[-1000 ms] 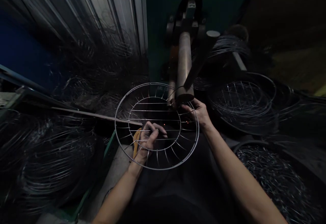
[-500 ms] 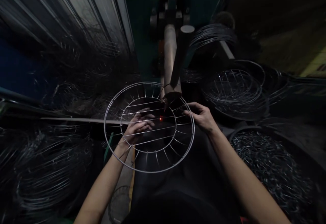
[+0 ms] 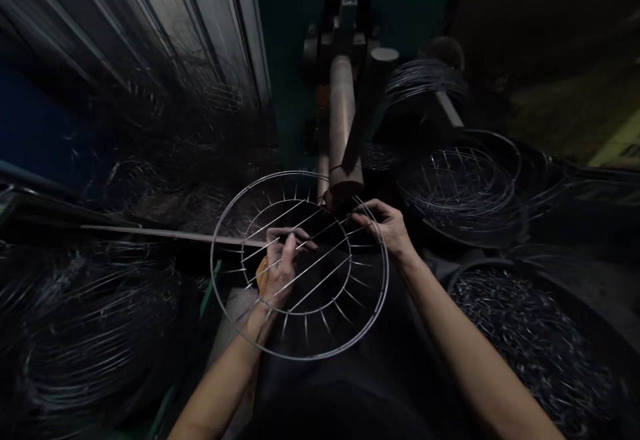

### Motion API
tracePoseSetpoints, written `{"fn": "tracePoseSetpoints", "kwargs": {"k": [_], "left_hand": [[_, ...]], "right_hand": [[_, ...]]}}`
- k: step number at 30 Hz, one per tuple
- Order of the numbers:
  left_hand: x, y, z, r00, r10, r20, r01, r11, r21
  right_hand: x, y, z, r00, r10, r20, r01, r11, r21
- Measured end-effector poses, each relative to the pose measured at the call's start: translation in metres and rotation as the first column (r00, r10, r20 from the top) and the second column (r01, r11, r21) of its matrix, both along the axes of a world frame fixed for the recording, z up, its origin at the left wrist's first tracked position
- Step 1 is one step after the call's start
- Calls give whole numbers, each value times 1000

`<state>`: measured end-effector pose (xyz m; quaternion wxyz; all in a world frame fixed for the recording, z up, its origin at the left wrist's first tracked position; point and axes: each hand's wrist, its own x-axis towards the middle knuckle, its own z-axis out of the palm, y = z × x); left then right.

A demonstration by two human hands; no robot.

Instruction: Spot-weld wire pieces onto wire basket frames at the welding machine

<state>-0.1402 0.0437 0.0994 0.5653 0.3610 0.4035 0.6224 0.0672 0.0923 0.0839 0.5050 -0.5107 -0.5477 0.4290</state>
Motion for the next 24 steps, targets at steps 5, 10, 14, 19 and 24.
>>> {"fn": "tracePoseSetpoints", "kwargs": {"k": [5, 10, 14, 19, 24], "left_hand": [[5, -1, -15, 996, 86, 21, -87, 995, 49], [5, 6, -15, 995, 100, 18, -101, 992, 73], [9, 7, -15, 993, 114, 0, -114, 990, 78], [9, 7, -27, 993, 121, -10, -121, 992, 46], [11, 5, -24, 990, 142, -18, -140, 988, 69]], "right_hand": [[-6, 29, 4, 997, 83, -3, -83, 996, 17], [-8, 39, 7, 996, 88, 3, -88, 996, 0], [-9, 46, 8, 994, 104, -13, -104, 995, 3], [-3, 44, 9, 992, 125, -30, -126, 991, -37], [11, 24, 9, 991, 128, 29, -127, 991, -29]]}}
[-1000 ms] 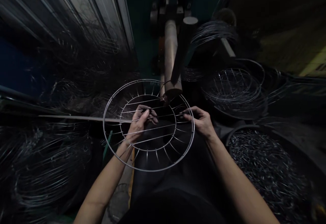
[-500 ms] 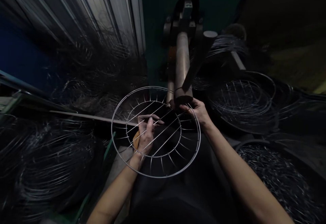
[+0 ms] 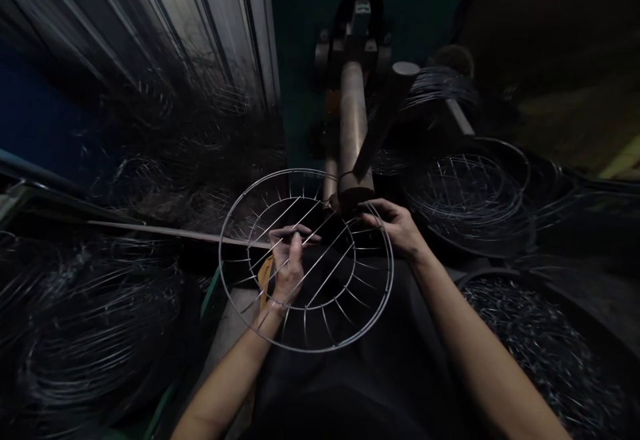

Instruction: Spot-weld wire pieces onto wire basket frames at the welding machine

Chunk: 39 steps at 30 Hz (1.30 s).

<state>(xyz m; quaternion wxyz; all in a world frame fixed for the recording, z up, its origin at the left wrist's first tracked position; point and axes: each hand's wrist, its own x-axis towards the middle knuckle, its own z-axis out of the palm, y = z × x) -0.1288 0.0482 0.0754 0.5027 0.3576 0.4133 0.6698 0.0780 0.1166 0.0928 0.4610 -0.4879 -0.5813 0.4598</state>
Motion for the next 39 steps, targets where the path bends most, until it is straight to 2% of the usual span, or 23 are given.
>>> {"fn": "tracePoseSetpoints", "kwargs": {"k": [5, 12, 17, 20, 25, 30, 32, 35, 39], "left_hand": [[10, -7, 8, 998, 50, -45, -49, 999, 8], [20, -12, -2, 992, 126, -21, -127, 992, -8], [22, -13, -1, 977, 210, -19, -210, 978, 16], [22, -8, -3, 978, 207, -9, -206, 978, 36], [19, -3, -9, 984, 177, -10, -177, 984, 13], [17, -4, -1, 976, 217, -21, -216, 975, 44], [16, -5, -3, 978, 208, -20, -207, 978, 38], [10, -8, -16, 985, 174, -14, -173, 983, 54], [-17, -11, -33, 1000, -8, -19, 9, 1000, 28]], "right_hand": [[3, -1, -6, 998, -5, 58, 3, 999, 34], [-1, 7, -8, 998, -15, 53, 14, 1000, 19], [-9, 9, -2, 1000, 19, 10, -19, 1000, -13], [-12, 14, -1, 1000, 11, -6, -11, 1000, -8], [-9, 21, -8, 1000, 22, -15, -23, 1000, -16], [-20, 25, -5, 999, 36, -37, -35, 999, 20], [-23, 24, -4, 998, 29, -49, -28, 1000, 14], [-23, 19, -2, 998, 9, -58, -11, 1000, -26], [-10, -5, 4, 999, -40, 0, 40, 999, -13]]}}
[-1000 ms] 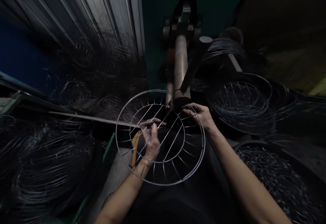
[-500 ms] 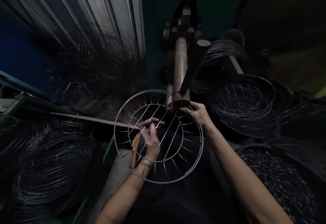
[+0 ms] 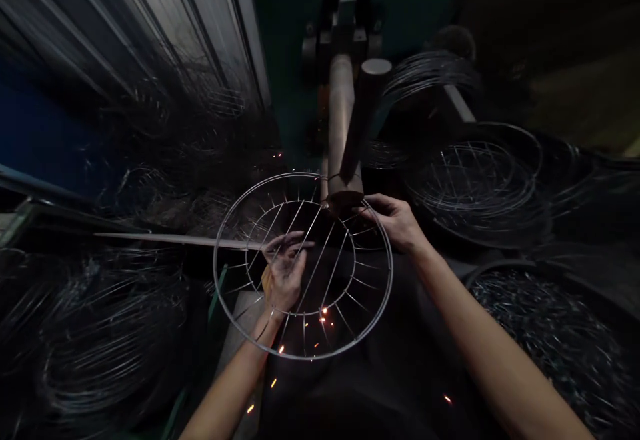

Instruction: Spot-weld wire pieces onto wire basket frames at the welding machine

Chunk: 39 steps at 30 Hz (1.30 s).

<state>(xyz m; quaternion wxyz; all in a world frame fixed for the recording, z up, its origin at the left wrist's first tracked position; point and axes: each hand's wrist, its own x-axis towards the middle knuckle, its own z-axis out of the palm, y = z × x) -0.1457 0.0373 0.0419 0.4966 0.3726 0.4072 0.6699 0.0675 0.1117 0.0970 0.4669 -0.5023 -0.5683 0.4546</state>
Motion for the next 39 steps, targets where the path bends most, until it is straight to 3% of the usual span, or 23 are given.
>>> {"fn": "tracePoseSetpoints", "kwargs": {"k": [3, 6, 9, 11, 14, 21, 27, 31, 35, 39], "left_hand": [[-25, 5, 3, 956, -235, 175, 264, 950, -166], [-39, 17, 20, 798, -428, 424, 555, 797, -238], [-37, 27, 43, 686, -532, 497, 692, 688, -218], [-31, 28, 56, 687, -550, 475, 693, 692, -201], [-19, 19, 64, 750, -507, 424, 616, 769, -171], [-7, 8, 57, 841, -387, 378, 457, 882, -115], [-4, 15, 46, 850, -358, 385, 427, 898, -108], [-4, 12, 40, 842, -349, 412, 425, 899, -106], [-6, 10, 39, 847, -334, 413, 417, 900, -126], [-2, 10, 42, 847, -330, 416, 416, 899, -133]], "right_hand": [[14, -23, -2, 998, -40, 38, 41, 999, -8], [23, -37, -11, 999, -15, 34, 17, 998, -65], [23, -39, -18, 1000, -18, 15, 19, 999, -42], [18, -35, -18, 1000, -25, 1, 25, 1000, -13], [11, -25, -15, 1000, -24, -9, 24, 1000, -6], [1, 11, -14, 998, 58, 18, -58, 998, 18], [-1, 28, -22, 997, 81, 3, -81, 997, 0], [-6, 29, -17, 996, 84, -16, -84, 996, 3], [-2, 15, -7, 991, 89, -96, -97, 991, -88], [25, -7, -27, 993, -41, -111, 27, 992, -121]]}}
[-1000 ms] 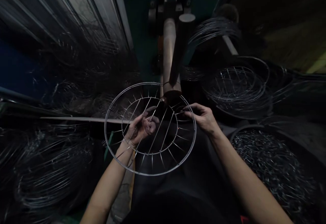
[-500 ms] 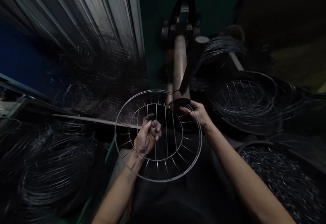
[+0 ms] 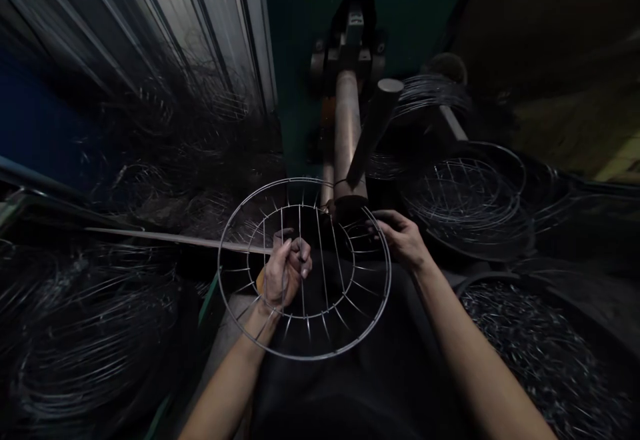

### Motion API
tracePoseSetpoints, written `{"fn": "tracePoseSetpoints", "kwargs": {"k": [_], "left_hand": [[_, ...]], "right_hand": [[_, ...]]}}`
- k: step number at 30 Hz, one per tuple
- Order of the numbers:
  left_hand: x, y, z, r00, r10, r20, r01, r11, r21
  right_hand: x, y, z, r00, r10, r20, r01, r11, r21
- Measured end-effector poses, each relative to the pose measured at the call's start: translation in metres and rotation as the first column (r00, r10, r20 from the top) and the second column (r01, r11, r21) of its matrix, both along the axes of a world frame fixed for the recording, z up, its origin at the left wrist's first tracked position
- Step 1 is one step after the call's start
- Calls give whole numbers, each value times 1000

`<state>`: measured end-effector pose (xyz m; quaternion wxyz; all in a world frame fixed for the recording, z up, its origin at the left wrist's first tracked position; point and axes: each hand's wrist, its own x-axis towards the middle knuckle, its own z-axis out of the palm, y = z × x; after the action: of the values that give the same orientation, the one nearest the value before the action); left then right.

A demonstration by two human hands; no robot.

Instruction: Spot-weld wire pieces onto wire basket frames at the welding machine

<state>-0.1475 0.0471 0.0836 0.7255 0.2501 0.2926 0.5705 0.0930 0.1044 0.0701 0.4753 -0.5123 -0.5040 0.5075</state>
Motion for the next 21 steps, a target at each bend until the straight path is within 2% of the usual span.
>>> {"fn": "tracePoseSetpoints", "kwargs": {"k": [3, 6, 9, 13, 17, 21], "left_hand": [[6, -3, 5, 998, 67, -16, -67, 998, 3], [11, -6, 8, 990, 136, -30, -135, 991, 20], [14, -6, 5, 988, 155, -22, -154, 988, 34], [13, -3, -6, 989, 149, 1, -149, 988, 41], [10, -4, -12, 990, 143, 10, -143, 989, 49], [8, -3, -8, 990, 141, 28, -142, 988, 64]], "right_hand": [[14, -4, -26, 998, -56, 8, 56, 998, -27], [6, 9, -37, 1000, -11, -11, 11, 1000, 9], [-12, 23, -31, 999, 33, -3, -32, 998, 59], [-26, 31, -23, 999, 41, -13, -41, 998, 50], [-32, 31, -21, 997, 39, -70, -37, 999, 38], [-31, 21, -11, 993, 24, -117, -23, 1000, 12]]}}
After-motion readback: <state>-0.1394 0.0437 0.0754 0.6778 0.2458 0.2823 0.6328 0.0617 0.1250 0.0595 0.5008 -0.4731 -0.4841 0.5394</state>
